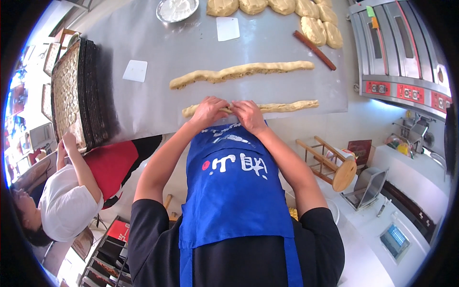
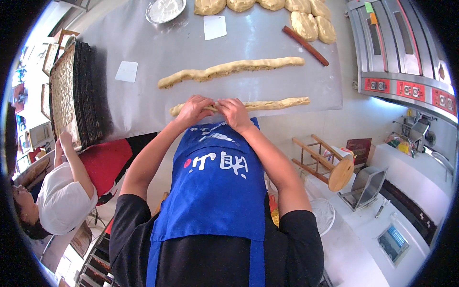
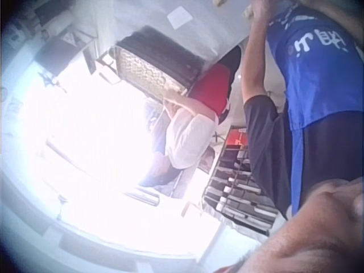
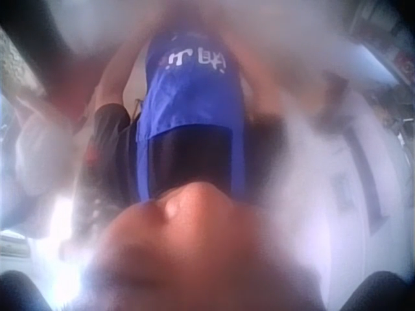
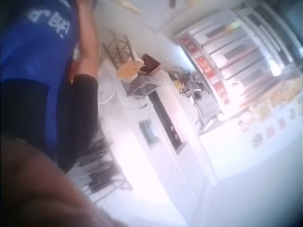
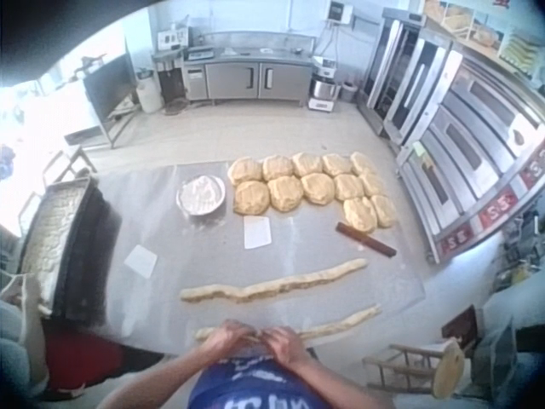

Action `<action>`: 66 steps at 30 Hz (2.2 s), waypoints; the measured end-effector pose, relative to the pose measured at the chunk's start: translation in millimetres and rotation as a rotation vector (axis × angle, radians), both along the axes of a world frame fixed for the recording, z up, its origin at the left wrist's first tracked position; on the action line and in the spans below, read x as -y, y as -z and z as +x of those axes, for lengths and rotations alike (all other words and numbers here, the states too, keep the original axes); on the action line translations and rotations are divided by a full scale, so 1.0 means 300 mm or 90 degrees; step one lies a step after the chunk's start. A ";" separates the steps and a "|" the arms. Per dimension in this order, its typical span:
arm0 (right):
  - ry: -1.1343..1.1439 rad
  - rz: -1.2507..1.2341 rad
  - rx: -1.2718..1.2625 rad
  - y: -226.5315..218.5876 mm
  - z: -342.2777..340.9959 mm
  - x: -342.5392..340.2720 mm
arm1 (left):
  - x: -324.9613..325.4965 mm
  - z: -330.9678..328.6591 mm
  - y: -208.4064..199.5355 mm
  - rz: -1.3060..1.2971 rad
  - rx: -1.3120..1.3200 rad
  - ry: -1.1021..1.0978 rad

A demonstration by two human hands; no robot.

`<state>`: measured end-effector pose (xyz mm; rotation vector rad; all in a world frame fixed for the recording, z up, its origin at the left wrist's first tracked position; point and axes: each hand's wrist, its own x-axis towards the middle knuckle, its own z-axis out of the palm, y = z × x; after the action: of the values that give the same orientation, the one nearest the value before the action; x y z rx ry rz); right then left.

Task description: The person rolls a long dough cylinder filled with stuffing, then uses a scraper to slice it lengthwise and shape the dough into long strips by hand.

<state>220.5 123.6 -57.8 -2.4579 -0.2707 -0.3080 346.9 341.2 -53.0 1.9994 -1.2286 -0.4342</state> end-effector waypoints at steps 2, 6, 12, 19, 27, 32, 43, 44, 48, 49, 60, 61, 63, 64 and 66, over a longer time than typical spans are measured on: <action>-0.004 -0.007 -0.003 -0.001 0.004 0.003 | 0.006 -0.007 -0.003 -0.001 0.024 -0.008; 0.009 0.051 -0.062 0.010 0.024 0.006 | 0.020 -0.033 0.021 -0.001 0.050 -0.027; 0.136 0.175 -0.216 -0.003 0.044 0.017 | 0.051 -0.052 0.023 0.090 -0.006 -0.076; 0.093 0.026 -0.159 0.064 0.045 0.028 | 0.117 -0.047 0.033 0.175 -0.111 -0.181; 0.100 -0.003 -0.046 -0.025 -0.043 0.111 | 0.149 -0.087 0.015 -0.011 0.114 -0.144; 0.071 -0.013 -0.022 0.027 -0.042 0.107 | 0.175 -0.080 0.017 0.089 0.040 -0.115; 0.048 0.003 0.031 0.045 -0.037 0.095 | 0.175 -0.059 0.036 0.100 -0.032 -0.140; 0.051 0.017 0.005 0.047 -0.037 0.095 | 0.176 -0.057 0.032 0.092 -0.030 -0.122; 0.151 0.084 -0.126 -0.011 -0.009 0.069 | 0.174 -0.059 0.064 0.111 -0.024 -0.127; 0.160 0.098 -0.144 -0.016 -0.002 0.067 | 0.175 -0.059 0.064 0.110 -0.024 -0.128; 0.177 0.042 -0.175 0.022 0.037 0.032 | -0.059 0.046 -0.061 0.212 0.087 -0.023; 0.106 0.051 -0.118 0.014 0.058 0.010 | -0.060 0.045 -0.061 0.212 0.087 -0.026; 0.008 0.043 -0.051 0.017 0.079 -0.044 | -0.051 0.039 -0.060 0.255 0.084 0.006; 0.008 0.043 -0.052 0.026 0.086 -0.056 | -0.047 0.040 -0.061 0.255 0.083 0.006; -0.057 0.053 -0.115 0.037 0.110 -0.073 | -0.052 0.051 -0.056 0.244 0.037 0.033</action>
<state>253.4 145.4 -69.1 -2.3643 -0.2828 -0.0564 362.2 356.7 -36.1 2.3168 -1.3110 -0.6835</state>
